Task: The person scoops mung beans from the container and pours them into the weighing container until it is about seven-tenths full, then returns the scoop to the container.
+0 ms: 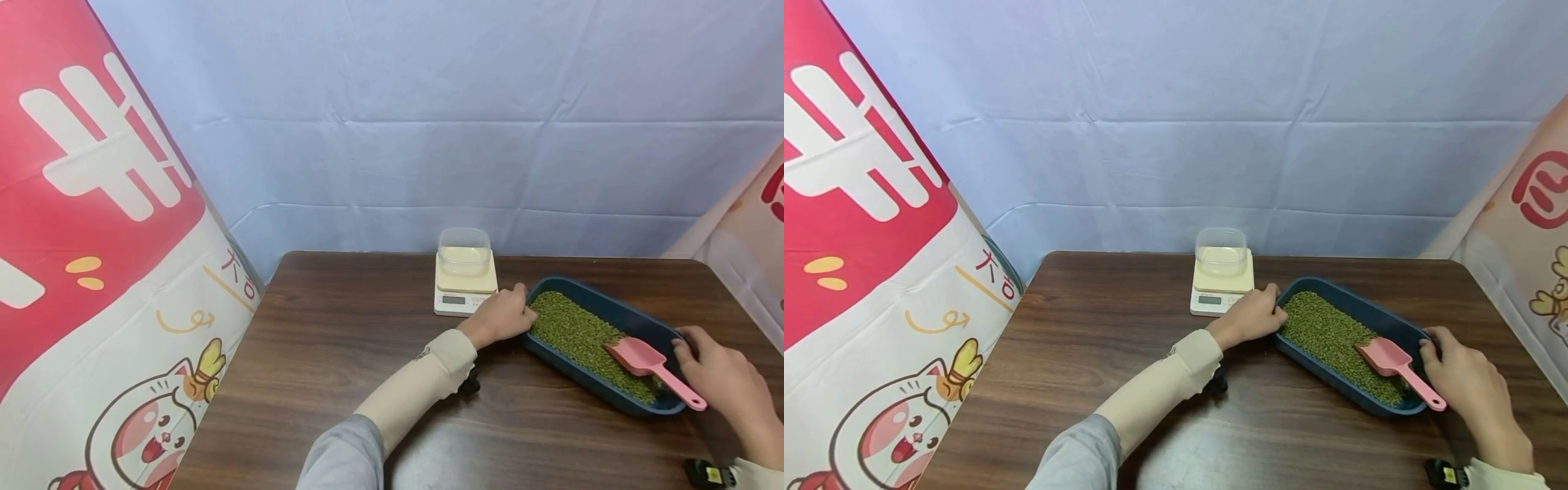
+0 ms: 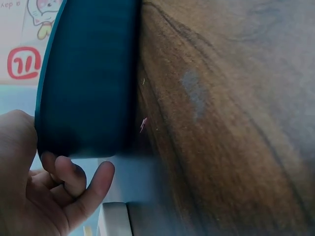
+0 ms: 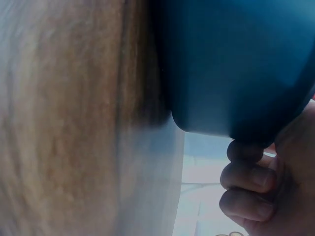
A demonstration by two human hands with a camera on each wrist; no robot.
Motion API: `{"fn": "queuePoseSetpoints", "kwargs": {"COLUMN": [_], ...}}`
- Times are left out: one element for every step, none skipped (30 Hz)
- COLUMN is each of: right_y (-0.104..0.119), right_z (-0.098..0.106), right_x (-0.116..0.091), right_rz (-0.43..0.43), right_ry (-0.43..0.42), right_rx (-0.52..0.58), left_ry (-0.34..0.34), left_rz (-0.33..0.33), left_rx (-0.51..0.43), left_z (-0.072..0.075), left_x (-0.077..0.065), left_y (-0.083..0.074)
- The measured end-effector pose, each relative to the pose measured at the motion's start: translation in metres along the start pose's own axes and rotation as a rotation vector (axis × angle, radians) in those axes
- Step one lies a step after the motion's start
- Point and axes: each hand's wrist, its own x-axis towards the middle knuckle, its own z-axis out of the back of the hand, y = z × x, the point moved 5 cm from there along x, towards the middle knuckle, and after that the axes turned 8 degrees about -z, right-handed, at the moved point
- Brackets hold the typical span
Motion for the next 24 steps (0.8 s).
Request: {"fn": "queuePoseSetpoints", "kwargs": {"right_y": [0.000,0.001,0.001,0.001,0.001,0.001,0.001,0.002,0.002,0.002,0.002,0.003,0.003,0.004,0.005,0.006,0.007,0.008,0.010,0.011,0.012,0.013,0.014,0.015], "right_z": [0.000,0.000,0.000,0.000,-0.001,-0.001,-0.001,-0.001,-0.001,-0.001,-0.001,-0.001,-0.001,0.000,0.000,0.000,0.001,0.001,0.002,0.002,0.002,0.003,0.003,0.003], "right_x": [0.000,0.000,0.001,0.001,0.001,0.001,0.001,0.001,0.001,0.001,0.001,0.001,0.000,0.000,-0.001,-0.002,-0.002,-0.002,-0.003,-0.004,-0.004,-0.004,-0.004,-0.005], "right_rz": [0.002,0.005,0.007,0.009,0.011,0.014,0.017,0.021,0.025,0.029,0.032,0.035,0.038,0.041,0.043,0.045,0.050,0.055,0.061,0.067,0.071,0.074,0.079,0.080], "right_ry": [0.003,0.005,0.007,0.009,0.012,0.012,0.011,0.010,0.010,0.008,0.008,0.006,0.005,0.003,0.001,-0.002,-0.005,-0.008,-0.010,-0.011,-0.011,-0.010,-0.010,-0.010], "right_rx": [-0.001,-0.003,-0.005,-0.006,-0.007,-0.009,-0.011,-0.012,-0.012,-0.013,-0.013,-0.013,-0.012,-0.010,-0.009,-0.007,-0.005,-0.004,-0.002,-0.001,-0.001,-0.001,-0.002,-0.002], "left_ry": [0.000,-0.001,-0.001,-0.001,-0.001,0.000,-0.002,-0.003,-0.004,-0.006,-0.008,-0.009,-0.011,-0.013,-0.014,-0.017,-0.023,-0.028,-0.036,-0.043,-0.049,-0.055,-0.060,-0.064], "left_rz": [0.003,0.004,0.008,0.012,0.015,0.020,0.025,0.029,0.034,0.038,0.040,0.043,0.044,0.042,0.042,0.042,0.042,0.043,0.043,0.044,0.044,0.044,0.044,0.042], "left_rx": [-0.010,-0.017,-0.024,-0.027,-0.031,-0.033,-0.033,-0.033,-0.041,-0.047,-0.051,-0.057,-0.061,-0.062,-0.064,-0.059,-0.047,-0.037,-0.025,-0.019,-0.016,-0.013,-0.015,-0.021], "left_z": [0.000,0.000,0.000,0.001,0.001,0.001,0.001,0.000,0.000,0.000,0.000,-0.001,-0.001,-0.001,-0.001,-0.001,-0.001,-0.001,-0.001,0.000,0.000,0.001,0.001,0.001], "left_x": [-0.001,-0.003,-0.004,-0.005,-0.006,-0.007,-0.009,-0.010,-0.011,-0.013,-0.014,-0.015,-0.017,-0.018,-0.019,-0.020,-0.021,-0.022,-0.023,-0.025,-0.026,-0.027,-0.029,-0.030], "left_y": [0.000,0.000,-0.001,-0.001,-0.001,-0.001,-0.001,-0.001,-0.001,-0.001,-0.001,-0.001,-0.001,-0.002,-0.002,-0.002,-0.002,-0.002,-0.002,-0.002,-0.002,-0.002,-0.003,-0.003]}}
